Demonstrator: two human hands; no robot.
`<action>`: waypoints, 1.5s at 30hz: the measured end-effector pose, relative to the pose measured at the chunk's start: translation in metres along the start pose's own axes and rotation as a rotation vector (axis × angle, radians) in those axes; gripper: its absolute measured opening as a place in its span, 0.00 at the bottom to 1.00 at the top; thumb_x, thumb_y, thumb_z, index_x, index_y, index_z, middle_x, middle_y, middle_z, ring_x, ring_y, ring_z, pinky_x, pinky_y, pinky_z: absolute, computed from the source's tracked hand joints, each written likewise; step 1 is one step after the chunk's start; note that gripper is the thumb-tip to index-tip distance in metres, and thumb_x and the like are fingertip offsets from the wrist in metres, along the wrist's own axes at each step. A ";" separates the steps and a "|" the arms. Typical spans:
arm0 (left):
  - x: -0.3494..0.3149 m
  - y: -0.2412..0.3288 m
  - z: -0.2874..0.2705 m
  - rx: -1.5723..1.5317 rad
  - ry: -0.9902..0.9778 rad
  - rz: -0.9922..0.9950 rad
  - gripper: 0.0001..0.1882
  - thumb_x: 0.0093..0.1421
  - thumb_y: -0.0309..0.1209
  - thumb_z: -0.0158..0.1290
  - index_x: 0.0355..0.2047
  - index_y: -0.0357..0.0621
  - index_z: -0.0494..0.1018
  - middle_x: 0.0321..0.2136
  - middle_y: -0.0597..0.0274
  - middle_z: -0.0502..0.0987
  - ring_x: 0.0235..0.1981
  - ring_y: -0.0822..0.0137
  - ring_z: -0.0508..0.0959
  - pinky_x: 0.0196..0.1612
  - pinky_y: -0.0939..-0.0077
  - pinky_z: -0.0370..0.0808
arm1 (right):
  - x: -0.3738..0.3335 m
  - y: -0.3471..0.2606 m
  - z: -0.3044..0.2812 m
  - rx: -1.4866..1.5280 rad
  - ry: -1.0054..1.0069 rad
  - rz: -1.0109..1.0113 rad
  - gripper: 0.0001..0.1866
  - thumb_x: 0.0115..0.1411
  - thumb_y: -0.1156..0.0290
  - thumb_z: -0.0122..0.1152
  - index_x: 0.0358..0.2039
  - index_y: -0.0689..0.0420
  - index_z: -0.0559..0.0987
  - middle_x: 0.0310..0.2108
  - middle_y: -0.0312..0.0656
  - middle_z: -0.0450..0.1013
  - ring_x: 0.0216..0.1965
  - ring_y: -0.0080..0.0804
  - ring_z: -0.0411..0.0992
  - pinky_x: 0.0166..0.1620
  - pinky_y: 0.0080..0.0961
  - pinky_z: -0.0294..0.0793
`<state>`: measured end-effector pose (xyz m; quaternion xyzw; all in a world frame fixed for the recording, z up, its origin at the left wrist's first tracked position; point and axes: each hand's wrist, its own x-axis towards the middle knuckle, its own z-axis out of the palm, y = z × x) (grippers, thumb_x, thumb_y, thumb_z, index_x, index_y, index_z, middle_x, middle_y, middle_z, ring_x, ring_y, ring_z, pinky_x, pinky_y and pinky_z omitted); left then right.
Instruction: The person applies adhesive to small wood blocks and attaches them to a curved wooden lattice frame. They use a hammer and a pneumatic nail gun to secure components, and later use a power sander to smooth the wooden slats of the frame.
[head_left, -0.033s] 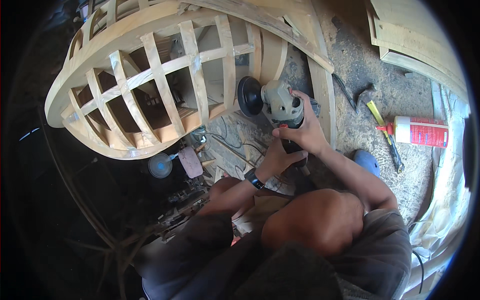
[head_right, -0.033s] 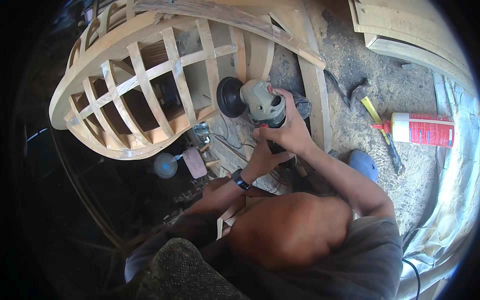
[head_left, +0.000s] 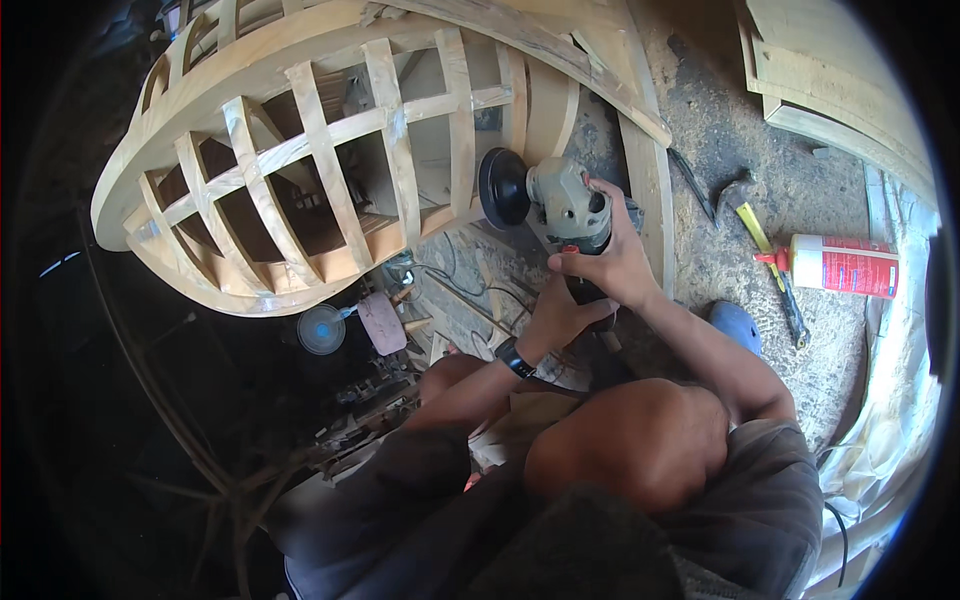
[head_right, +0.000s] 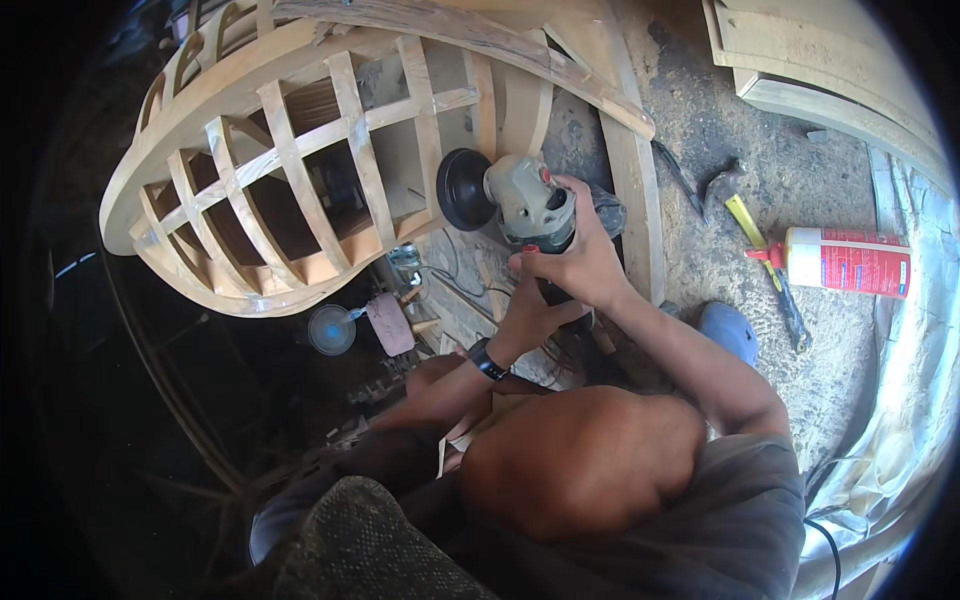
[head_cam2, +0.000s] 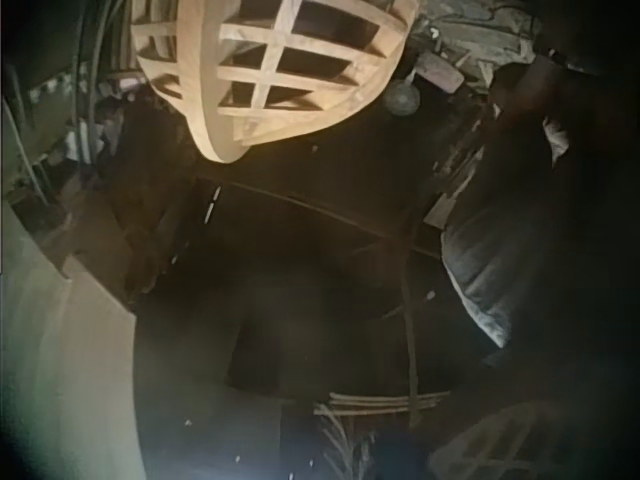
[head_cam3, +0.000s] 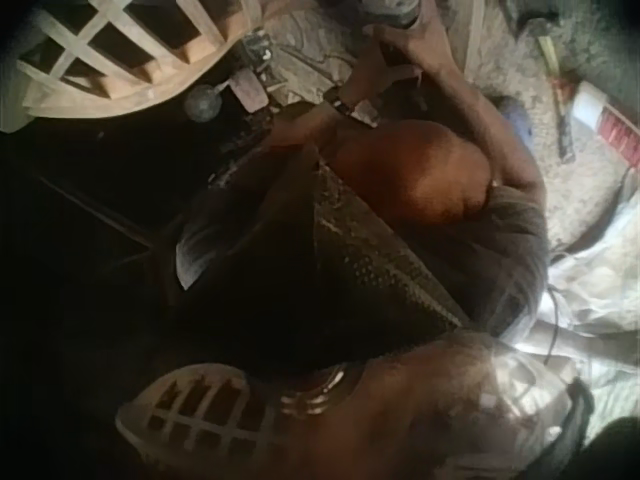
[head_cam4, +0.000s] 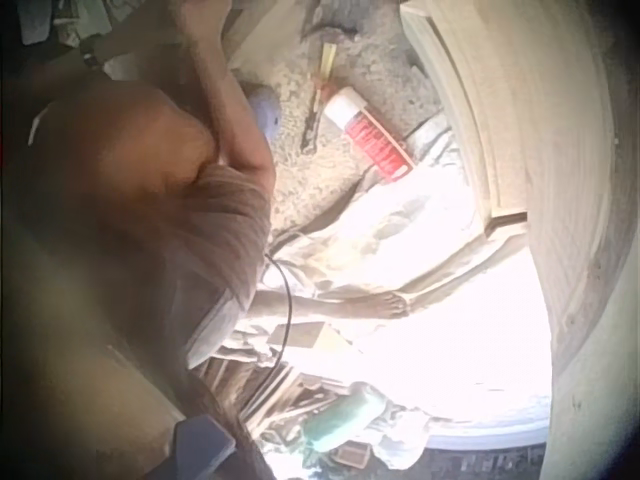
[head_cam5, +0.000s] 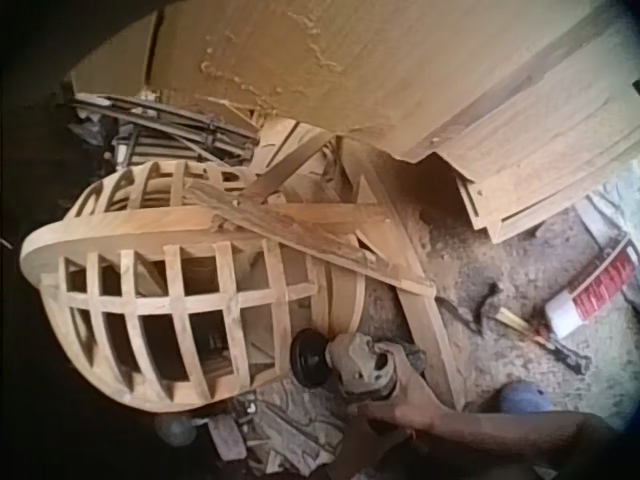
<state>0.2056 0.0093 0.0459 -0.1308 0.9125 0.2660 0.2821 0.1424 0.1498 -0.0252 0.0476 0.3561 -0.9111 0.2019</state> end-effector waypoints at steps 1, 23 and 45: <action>0.002 0.008 0.003 -0.020 0.036 0.018 0.43 0.51 0.36 0.70 0.61 0.30 0.62 0.54 0.46 0.75 0.56 0.57 0.77 0.59 0.63 0.71 | 0.002 0.001 0.000 -0.007 0.039 -0.016 0.51 0.46 0.71 0.80 0.66 0.59 0.58 0.56 0.45 0.68 0.59 0.34 0.66 0.65 0.32 0.63; 0.000 0.027 -0.115 0.381 0.119 0.549 0.27 0.57 0.32 0.66 0.55 0.36 0.74 0.44 0.47 0.82 0.46 0.52 0.83 0.50 0.64 0.78 | 0.042 0.005 0.032 -0.114 0.326 -0.271 0.48 0.59 0.59 0.75 0.65 0.68 0.52 0.55 0.54 0.68 0.56 0.37 0.70 0.62 0.33 0.68; -0.058 -0.002 -0.383 0.262 1.393 0.964 0.39 0.65 0.51 0.51 0.69 0.43 0.54 0.66 0.51 0.56 0.70 0.51 0.56 0.73 0.48 0.54 | 0.059 0.005 0.038 -0.237 0.436 -0.306 0.45 0.61 0.55 0.71 0.66 0.70 0.57 0.55 0.53 0.69 0.56 0.37 0.71 0.61 0.34 0.70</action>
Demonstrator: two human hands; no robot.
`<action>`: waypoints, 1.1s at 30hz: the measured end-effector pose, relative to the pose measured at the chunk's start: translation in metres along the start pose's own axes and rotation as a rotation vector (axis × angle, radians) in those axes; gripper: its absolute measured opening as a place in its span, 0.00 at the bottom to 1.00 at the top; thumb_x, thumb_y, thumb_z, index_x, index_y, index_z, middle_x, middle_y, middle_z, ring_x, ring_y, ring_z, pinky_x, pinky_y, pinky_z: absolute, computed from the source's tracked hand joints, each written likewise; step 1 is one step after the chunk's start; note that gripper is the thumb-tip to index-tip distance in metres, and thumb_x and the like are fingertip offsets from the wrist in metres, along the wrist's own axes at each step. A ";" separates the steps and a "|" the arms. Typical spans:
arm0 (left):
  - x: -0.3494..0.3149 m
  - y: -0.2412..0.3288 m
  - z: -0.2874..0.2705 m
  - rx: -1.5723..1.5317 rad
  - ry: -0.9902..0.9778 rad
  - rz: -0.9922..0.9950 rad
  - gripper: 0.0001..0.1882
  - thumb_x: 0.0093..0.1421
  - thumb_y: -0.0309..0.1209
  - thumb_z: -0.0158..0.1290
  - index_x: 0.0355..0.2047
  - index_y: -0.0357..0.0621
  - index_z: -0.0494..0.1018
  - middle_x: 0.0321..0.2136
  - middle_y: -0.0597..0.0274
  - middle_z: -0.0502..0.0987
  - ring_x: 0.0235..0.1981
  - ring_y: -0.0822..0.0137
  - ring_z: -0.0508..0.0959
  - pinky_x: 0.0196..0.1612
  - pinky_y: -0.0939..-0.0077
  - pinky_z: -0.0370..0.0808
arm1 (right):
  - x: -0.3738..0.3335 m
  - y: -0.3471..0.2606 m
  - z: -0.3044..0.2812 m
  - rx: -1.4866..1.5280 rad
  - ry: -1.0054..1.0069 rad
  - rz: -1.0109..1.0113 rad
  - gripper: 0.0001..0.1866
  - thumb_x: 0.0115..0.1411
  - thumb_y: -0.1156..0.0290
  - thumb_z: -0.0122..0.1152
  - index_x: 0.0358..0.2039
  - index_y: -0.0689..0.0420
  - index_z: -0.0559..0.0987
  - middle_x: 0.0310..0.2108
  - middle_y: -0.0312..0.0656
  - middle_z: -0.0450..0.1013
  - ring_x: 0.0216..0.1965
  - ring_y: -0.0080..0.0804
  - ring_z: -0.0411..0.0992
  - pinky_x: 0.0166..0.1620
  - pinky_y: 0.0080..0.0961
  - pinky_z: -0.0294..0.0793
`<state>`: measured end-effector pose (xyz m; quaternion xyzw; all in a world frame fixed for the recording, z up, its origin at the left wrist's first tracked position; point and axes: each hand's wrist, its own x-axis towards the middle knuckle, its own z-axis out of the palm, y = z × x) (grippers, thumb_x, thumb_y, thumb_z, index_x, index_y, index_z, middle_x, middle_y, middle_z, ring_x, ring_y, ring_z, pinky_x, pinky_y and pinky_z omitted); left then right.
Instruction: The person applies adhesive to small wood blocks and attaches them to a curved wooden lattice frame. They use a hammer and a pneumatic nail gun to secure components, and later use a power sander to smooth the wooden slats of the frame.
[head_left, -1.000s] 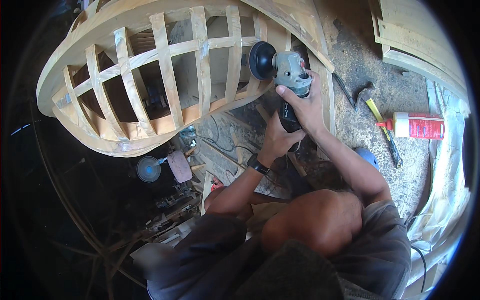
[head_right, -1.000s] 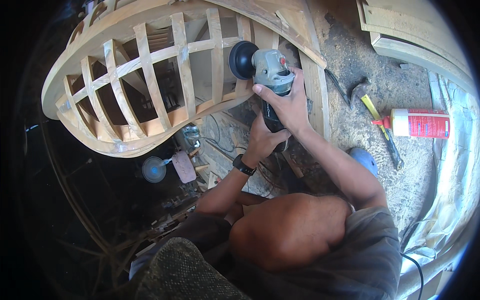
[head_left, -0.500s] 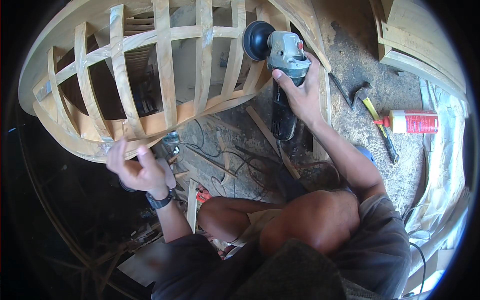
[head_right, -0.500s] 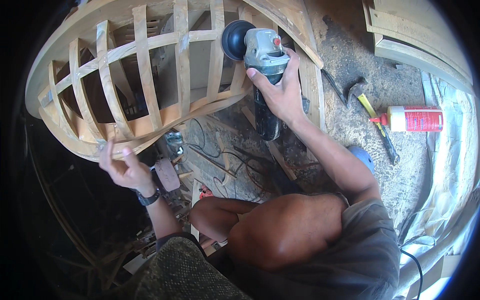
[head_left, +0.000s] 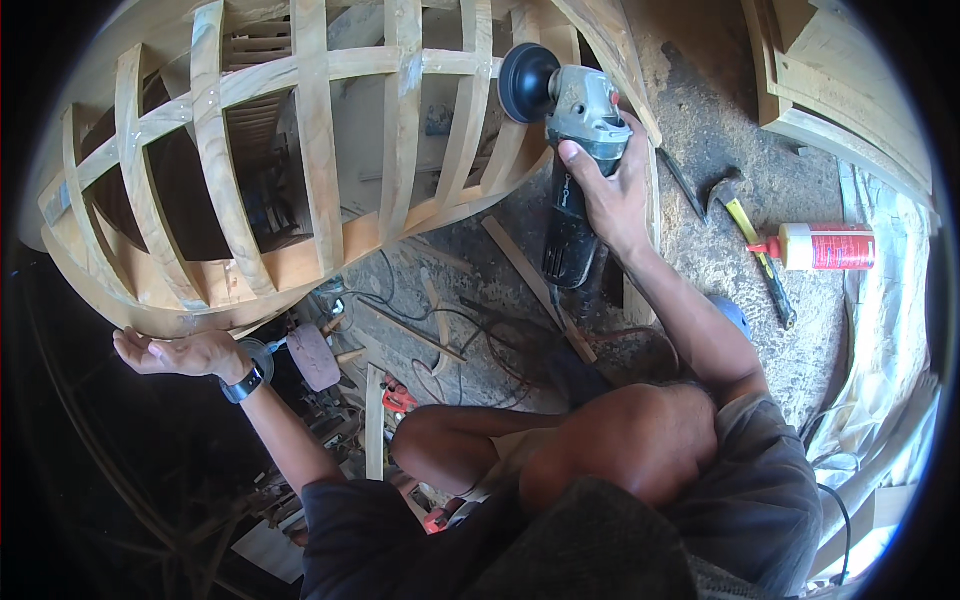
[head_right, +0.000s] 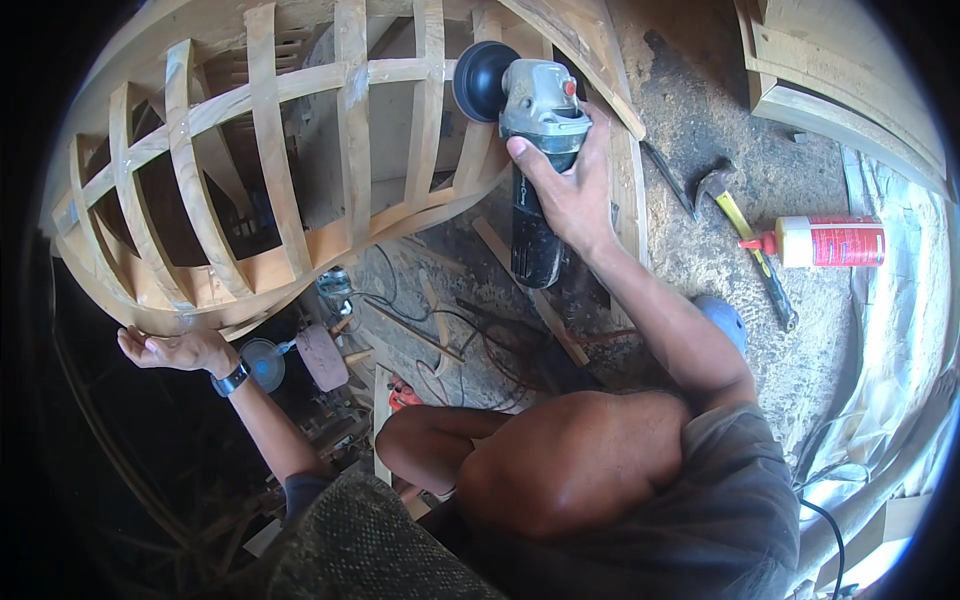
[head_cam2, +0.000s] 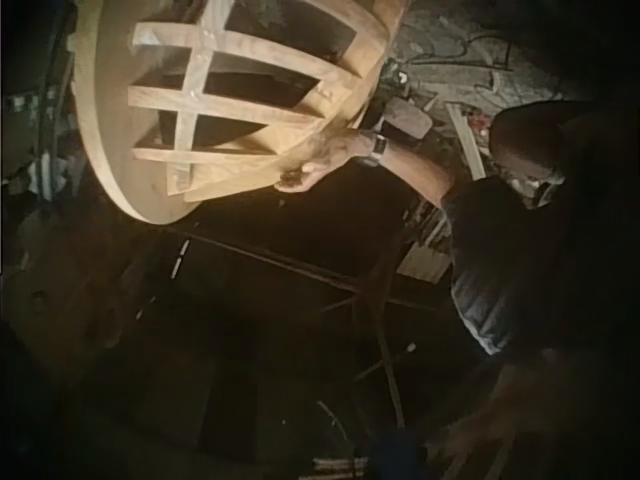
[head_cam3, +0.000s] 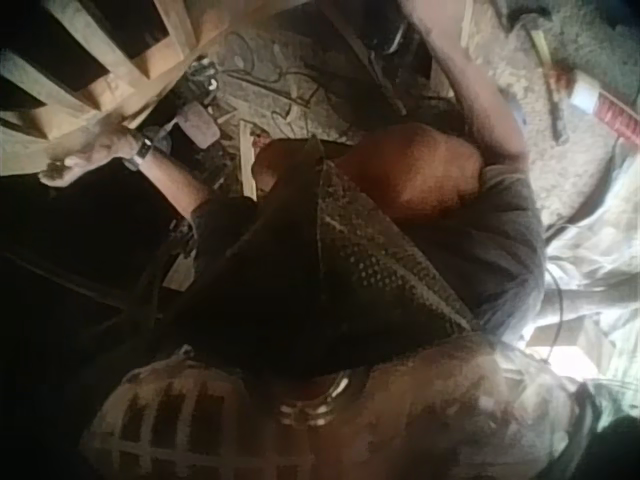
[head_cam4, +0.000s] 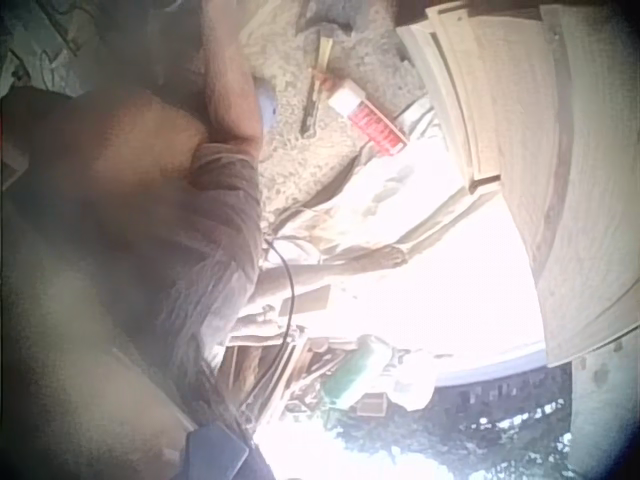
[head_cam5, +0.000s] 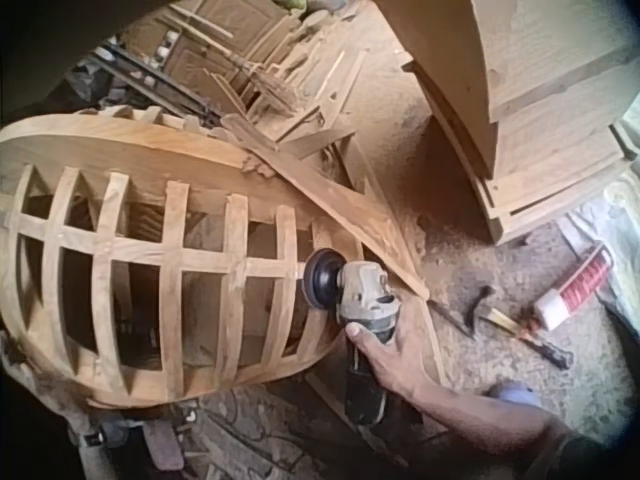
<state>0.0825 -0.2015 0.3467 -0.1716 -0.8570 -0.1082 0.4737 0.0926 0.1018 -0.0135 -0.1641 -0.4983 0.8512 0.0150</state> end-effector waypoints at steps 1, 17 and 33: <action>-0.001 -0.003 0.001 -0.037 0.000 -0.018 0.39 0.65 0.51 0.51 0.69 0.43 0.54 0.65 0.52 0.57 0.69 0.50 0.58 0.72 0.47 0.55 | 0.000 0.000 -0.001 0.044 -0.008 0.029 0.45 0.61 0.55 0.71 0.66 0.70 0.57 0.55 0.53 0.69 0.56 0.37 0.71 0.61 0.34 0.70; 0.008 -0.007 -0.012 -0.161 0.081 -0.785 0.36 0.76 0.47 0.42 0.68 0.26 0.55 0.68 0.44 0.62 0.66 0.52 0.67 0.70 0.55 0.65 | -0.002 -0.002 -0.002 0.003 -0.014 -0.046 0.45 0.60 0.58 0.73 0.64 0.68 0.56 0.53 0.52 0.69 0.54 0.35 0.71 0.59 0.33 0.71; 0.003 -0.014 -0.013 -0.168 0.073 -0.741 0.35 0.76 0.48 0.41 0.67 0.26 0.57 0.66 0.43 0.64 0.63 0.51 0.70 0.65 0.53 0.71 | 0.001 0.023 -0.010 -0.081 0.021 -0.040 0.42 0.62 0.58 0.71 0.63 0.72 0.59 0.51 0.52 0.71 0.51 0.33 0.73 0.55 0.30 0.73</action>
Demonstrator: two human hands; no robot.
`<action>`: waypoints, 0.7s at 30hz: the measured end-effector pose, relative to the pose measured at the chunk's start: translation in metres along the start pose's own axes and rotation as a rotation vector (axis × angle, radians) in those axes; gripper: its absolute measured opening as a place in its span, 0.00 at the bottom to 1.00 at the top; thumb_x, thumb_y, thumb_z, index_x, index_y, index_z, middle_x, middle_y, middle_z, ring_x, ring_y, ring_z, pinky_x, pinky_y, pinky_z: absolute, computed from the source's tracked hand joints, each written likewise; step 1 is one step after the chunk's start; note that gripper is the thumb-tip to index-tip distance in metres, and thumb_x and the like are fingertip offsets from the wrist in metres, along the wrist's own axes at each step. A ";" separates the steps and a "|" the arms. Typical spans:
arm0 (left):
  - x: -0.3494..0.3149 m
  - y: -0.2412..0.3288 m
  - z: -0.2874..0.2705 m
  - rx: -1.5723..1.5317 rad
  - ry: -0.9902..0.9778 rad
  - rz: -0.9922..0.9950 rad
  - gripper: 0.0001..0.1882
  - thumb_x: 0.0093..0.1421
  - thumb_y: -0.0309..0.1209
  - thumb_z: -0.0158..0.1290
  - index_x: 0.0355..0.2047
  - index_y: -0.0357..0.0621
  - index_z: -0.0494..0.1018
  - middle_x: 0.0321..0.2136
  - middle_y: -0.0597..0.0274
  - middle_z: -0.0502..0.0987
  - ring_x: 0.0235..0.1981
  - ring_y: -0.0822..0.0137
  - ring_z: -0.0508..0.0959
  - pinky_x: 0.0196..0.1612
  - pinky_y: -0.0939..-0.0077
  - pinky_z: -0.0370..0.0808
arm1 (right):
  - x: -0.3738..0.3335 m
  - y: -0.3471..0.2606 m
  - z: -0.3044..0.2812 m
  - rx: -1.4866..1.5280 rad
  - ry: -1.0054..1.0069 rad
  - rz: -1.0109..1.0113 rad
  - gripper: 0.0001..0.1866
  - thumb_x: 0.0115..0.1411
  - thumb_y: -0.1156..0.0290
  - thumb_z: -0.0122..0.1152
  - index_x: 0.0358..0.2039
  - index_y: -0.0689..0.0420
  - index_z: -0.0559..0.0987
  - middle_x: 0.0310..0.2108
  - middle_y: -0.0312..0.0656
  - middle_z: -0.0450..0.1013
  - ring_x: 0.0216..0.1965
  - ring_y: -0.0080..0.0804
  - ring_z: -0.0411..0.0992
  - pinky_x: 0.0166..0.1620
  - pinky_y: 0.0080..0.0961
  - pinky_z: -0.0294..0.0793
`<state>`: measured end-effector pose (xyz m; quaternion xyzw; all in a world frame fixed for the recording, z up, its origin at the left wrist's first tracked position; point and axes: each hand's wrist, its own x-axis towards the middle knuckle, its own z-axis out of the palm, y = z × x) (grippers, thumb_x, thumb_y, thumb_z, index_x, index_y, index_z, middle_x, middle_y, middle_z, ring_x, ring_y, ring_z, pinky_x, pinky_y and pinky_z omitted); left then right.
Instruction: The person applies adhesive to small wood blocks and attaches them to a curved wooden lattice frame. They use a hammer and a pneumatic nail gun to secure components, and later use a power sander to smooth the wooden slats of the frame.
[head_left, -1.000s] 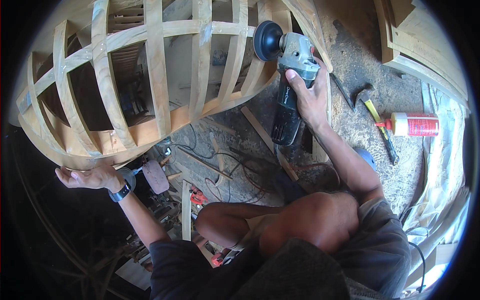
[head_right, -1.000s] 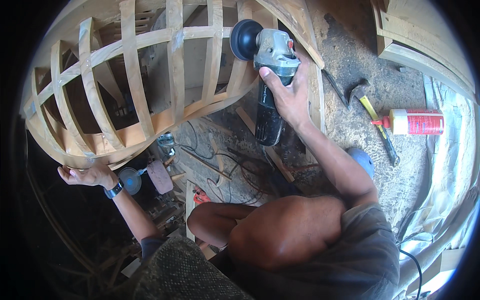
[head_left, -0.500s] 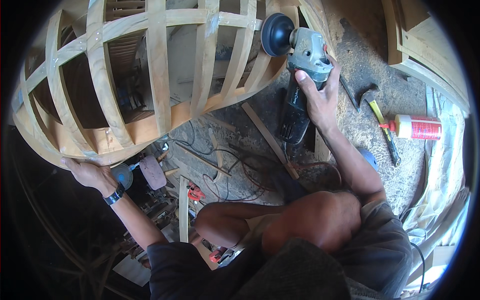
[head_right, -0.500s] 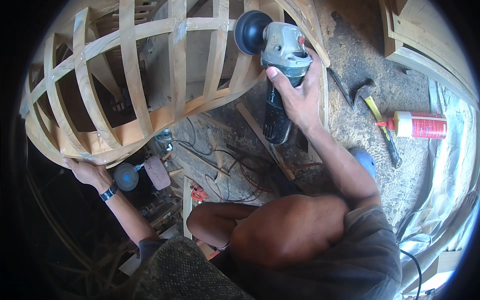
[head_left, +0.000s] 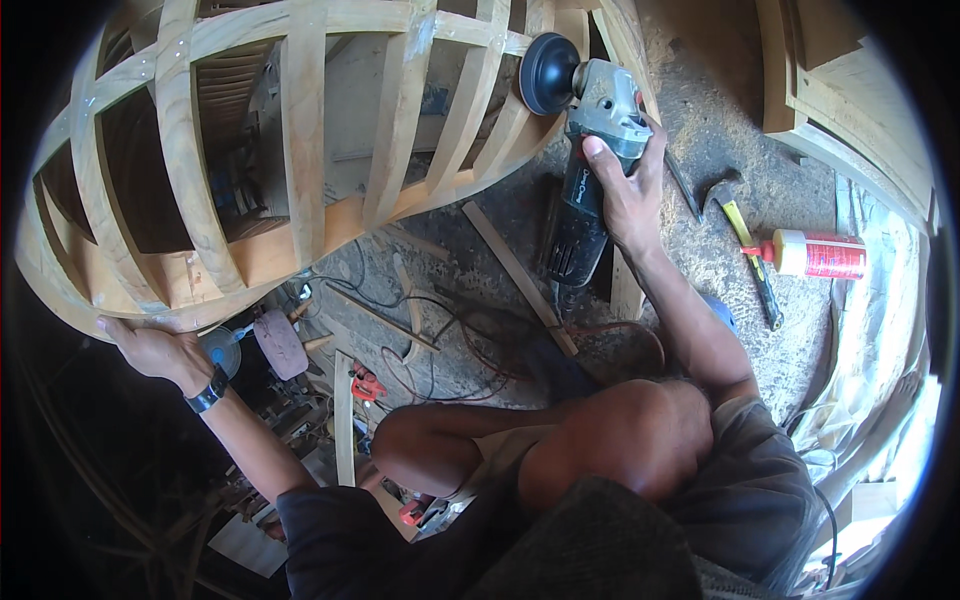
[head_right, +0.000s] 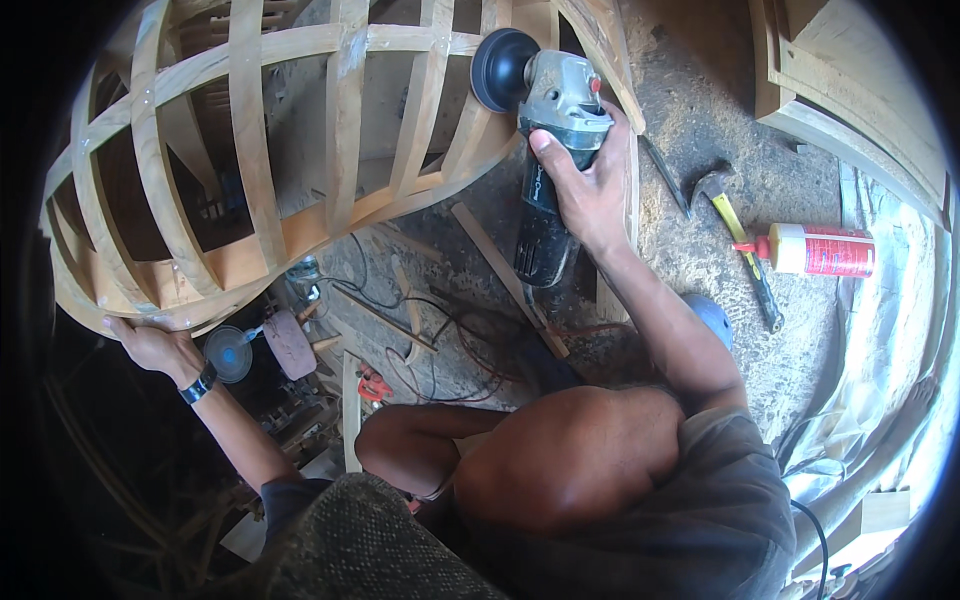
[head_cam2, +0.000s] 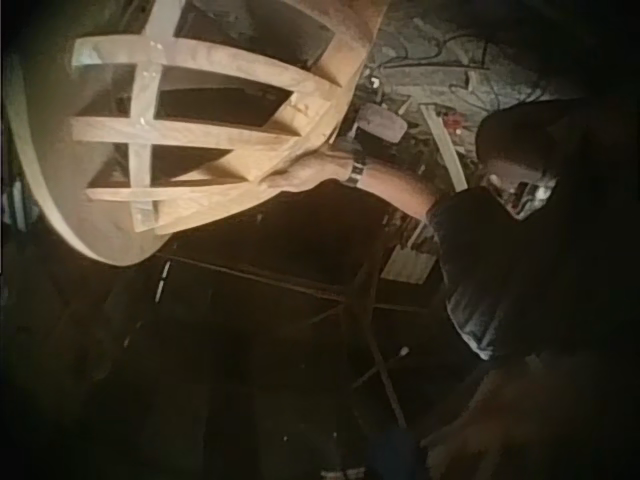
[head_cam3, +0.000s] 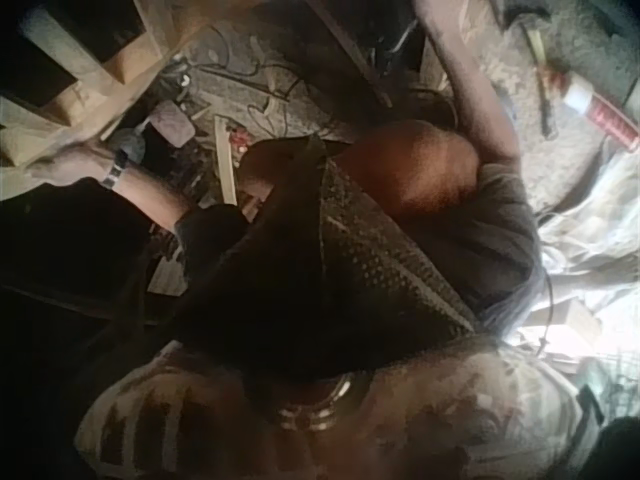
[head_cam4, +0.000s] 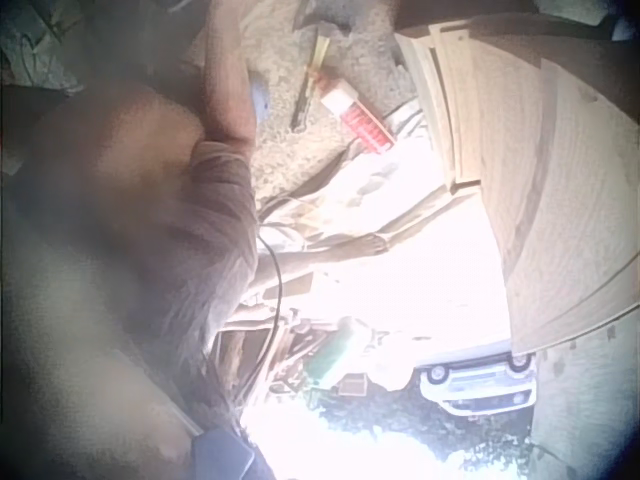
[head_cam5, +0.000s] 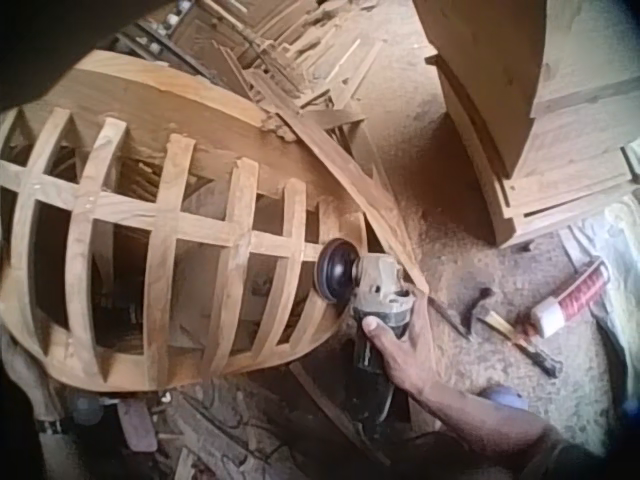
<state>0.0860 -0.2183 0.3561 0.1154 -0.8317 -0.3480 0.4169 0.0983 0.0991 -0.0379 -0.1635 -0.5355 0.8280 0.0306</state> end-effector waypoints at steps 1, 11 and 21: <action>0.000 0.000 -0.001 0.008 0.002 0.006 0.34 0.76 0.48 0.41 0.67 0.26 0.57 0.66 0.44 0.64 0.63 0.51 0.70 0.65 0.53 0.71 | -0.001 0.000 0.000 0.038 -0.004 0.034 0.43 0.62 0.58 0.71 0.63 0.72 0.59 0.51 0.52 0.71 0.50 0.33 0.73 0.54 0.30 0.74; -0.002 0.001 0.001 -0.017 0.018 -0.019 0.34 0.76 0.48 0.42 0.66 0.26 0.59 0.63 0.46 0.67 0.61 0.50 0.73 0.62 0.52 0.75 | -0.002 0.002 0.001 0.094 -0.042 0.120 0.42 0.64 0.60 0.68 0.66 0.69 0.55 0.52 0.50 0.71 0.49 0.31 0.74 0.53 0.30 0.76; 0.003 -0.001 -0.004 0.017 -0.007 -0.010 0.35 0.76 0.48 0.41 0.68 0.28 0.56 0.66 0.46 0.64 0.63 0.51 0.70 0.65 0.52 0.73 | 0.002 -0.009 0.005 0.097 -0.046 0.093 0.43 0.62 0.58 0.70 0.65 0.68 0.55 0.52 0.51 0.70 0.51 0.33 0.73 0.55 0.31 0.74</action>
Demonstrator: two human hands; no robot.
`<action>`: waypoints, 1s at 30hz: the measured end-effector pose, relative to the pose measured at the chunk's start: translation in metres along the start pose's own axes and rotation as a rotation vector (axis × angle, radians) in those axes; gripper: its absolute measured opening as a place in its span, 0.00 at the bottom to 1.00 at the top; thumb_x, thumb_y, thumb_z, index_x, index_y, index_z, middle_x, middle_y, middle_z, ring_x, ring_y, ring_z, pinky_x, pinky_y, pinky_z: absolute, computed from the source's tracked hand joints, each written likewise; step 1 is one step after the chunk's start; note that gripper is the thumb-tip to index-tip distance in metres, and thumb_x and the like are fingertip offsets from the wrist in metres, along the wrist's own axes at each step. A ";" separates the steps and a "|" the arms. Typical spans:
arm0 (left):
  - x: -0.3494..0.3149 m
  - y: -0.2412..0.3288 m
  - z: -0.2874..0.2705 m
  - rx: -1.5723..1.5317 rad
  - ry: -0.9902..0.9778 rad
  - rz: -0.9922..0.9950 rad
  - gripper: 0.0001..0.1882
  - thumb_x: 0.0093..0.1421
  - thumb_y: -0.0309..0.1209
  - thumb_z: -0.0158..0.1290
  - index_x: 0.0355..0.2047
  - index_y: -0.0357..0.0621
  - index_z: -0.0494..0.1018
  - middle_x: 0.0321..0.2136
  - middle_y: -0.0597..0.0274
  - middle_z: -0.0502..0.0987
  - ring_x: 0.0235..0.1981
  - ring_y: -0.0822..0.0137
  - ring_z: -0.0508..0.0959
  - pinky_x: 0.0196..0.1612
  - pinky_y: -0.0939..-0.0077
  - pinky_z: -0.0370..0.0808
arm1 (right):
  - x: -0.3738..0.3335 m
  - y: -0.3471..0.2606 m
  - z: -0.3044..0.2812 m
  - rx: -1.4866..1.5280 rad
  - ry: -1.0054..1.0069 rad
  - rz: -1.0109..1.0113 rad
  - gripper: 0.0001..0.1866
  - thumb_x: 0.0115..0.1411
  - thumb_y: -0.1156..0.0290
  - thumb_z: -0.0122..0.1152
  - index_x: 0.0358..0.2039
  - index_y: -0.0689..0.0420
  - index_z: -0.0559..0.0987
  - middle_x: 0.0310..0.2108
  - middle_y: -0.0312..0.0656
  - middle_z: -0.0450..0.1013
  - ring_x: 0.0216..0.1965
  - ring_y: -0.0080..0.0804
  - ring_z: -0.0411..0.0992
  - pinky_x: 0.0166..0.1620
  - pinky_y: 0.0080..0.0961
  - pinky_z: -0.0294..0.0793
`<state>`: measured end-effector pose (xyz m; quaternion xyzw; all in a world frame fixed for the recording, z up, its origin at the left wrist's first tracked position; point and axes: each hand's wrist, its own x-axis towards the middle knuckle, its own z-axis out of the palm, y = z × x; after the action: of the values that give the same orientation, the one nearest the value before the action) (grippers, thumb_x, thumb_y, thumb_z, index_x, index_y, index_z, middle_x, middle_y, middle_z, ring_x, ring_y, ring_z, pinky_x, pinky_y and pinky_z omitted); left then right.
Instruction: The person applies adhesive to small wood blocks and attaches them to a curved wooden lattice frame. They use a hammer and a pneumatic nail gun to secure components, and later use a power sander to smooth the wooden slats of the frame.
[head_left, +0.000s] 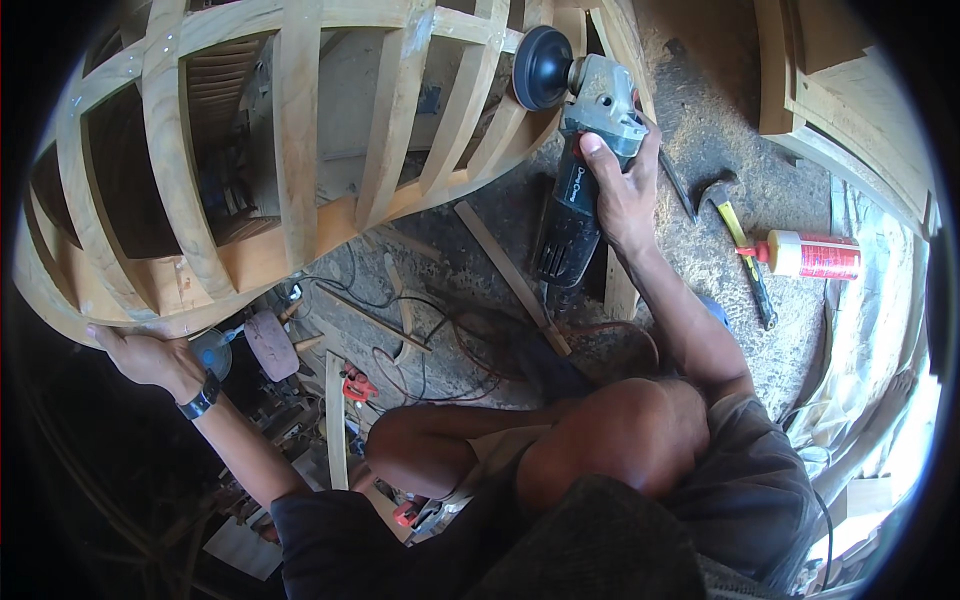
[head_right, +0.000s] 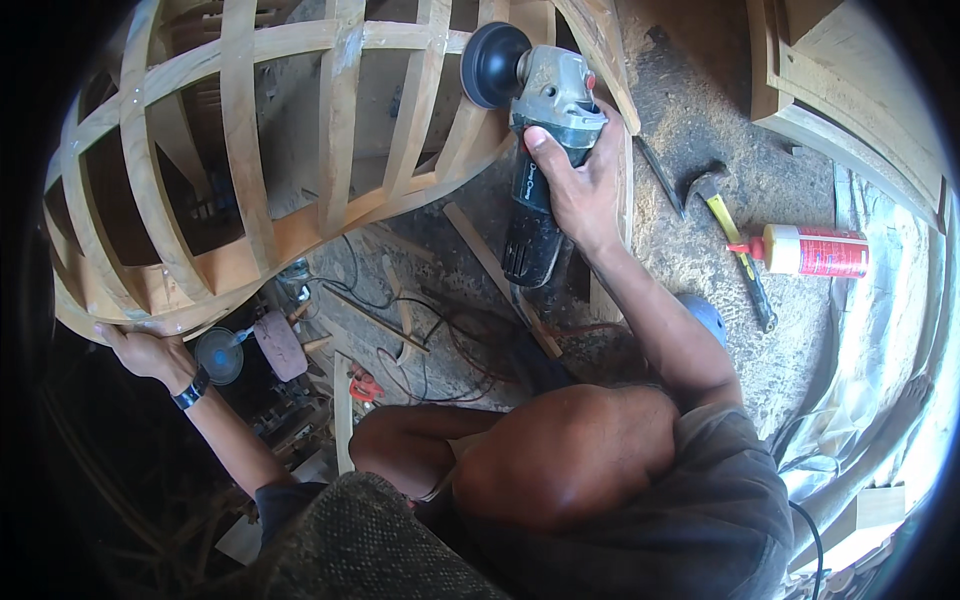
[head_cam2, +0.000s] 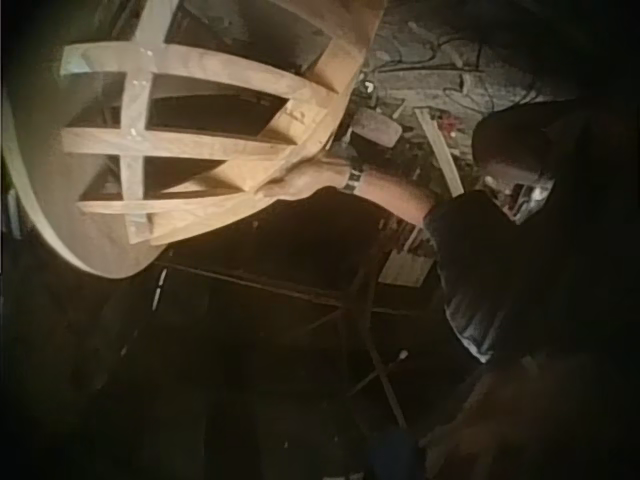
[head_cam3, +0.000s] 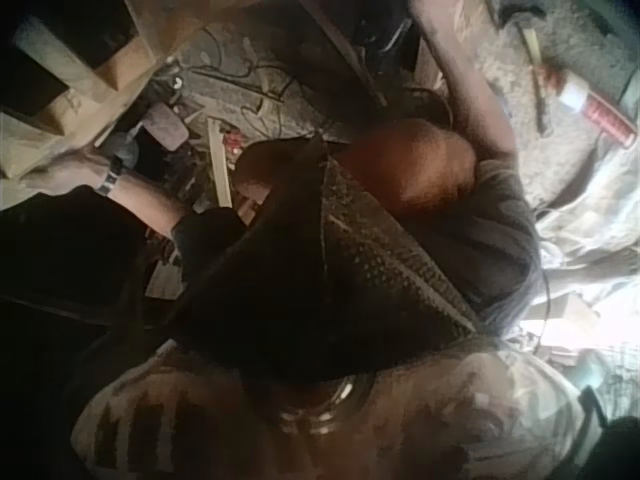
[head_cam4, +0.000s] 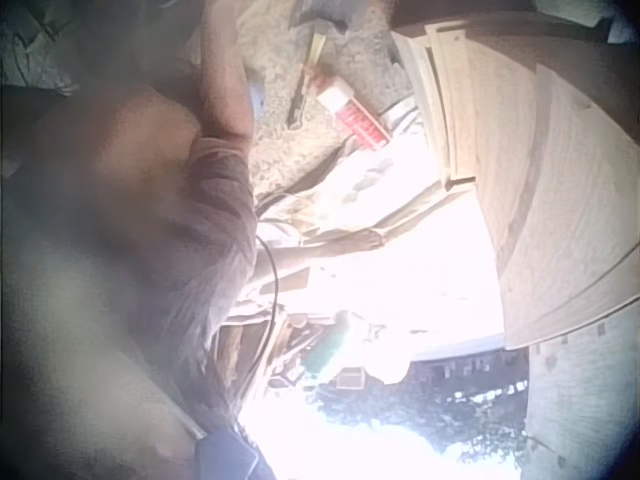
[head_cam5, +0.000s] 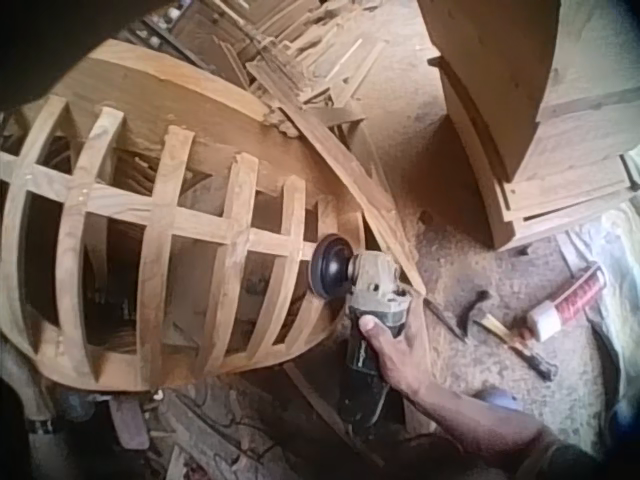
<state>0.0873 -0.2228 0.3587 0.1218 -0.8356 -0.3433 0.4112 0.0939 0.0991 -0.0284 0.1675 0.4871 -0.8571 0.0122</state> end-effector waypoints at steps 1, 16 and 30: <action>0.002 -0.001 -0.002 0.007 -0.008 0.016 0.34 0.76 0.48 0.41 0.68 0.28 0.56 0.66 0.47 0.64 0.63 0.51 0.71 0.65 0.52 0.73 | -0.001 -0.003 0.002 -0.006 -0.012 -0.030 0.43 0.62 0.58 0.70 0.65 0.68 0.55 0.52 0.51 0.70 0.51 0.33 0.72 0.56 0.32 0.73; -0.008 0.006 0.010 0.018 0.074 -0.007 0.34 0.76 0.47 0.41 0.66 0.25 0.58 0.64 0.46 0.66 0.61 0.51 0.72 0.65 0.53 0.73 | -0.005 -0.022 0.009 0.030 -0.089 -0.086 0.43 0.61 0.62 0.72 0.64 0.67 0.54 0.53 0.49 0.68 0.52 0.32 0.71 0.56 0.31 0.73; -0.007 0.007 0.010 0.028 0.032 -0.003 0.34 0.77 0.48 0.39 0.68 0.28 0.57 0.66 0.47 0.65 0.63 0.51 0.71 0.66 0.53 0.71 | -0.006 -0.017 0.010 0.064 -0.061 -0.099 0.43 0.61 0.65 0.72 0.65 0.66 0.54 0.53 0.49 0.68 0.54 0.33 0.70 0.58 0.33 0.71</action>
<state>0.0846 -0.2093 0.3545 0.1342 -0.8336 -0.3300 0.4222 0.0935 0.0983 -0.0079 0.1171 0.4665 -0.8765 -0.0208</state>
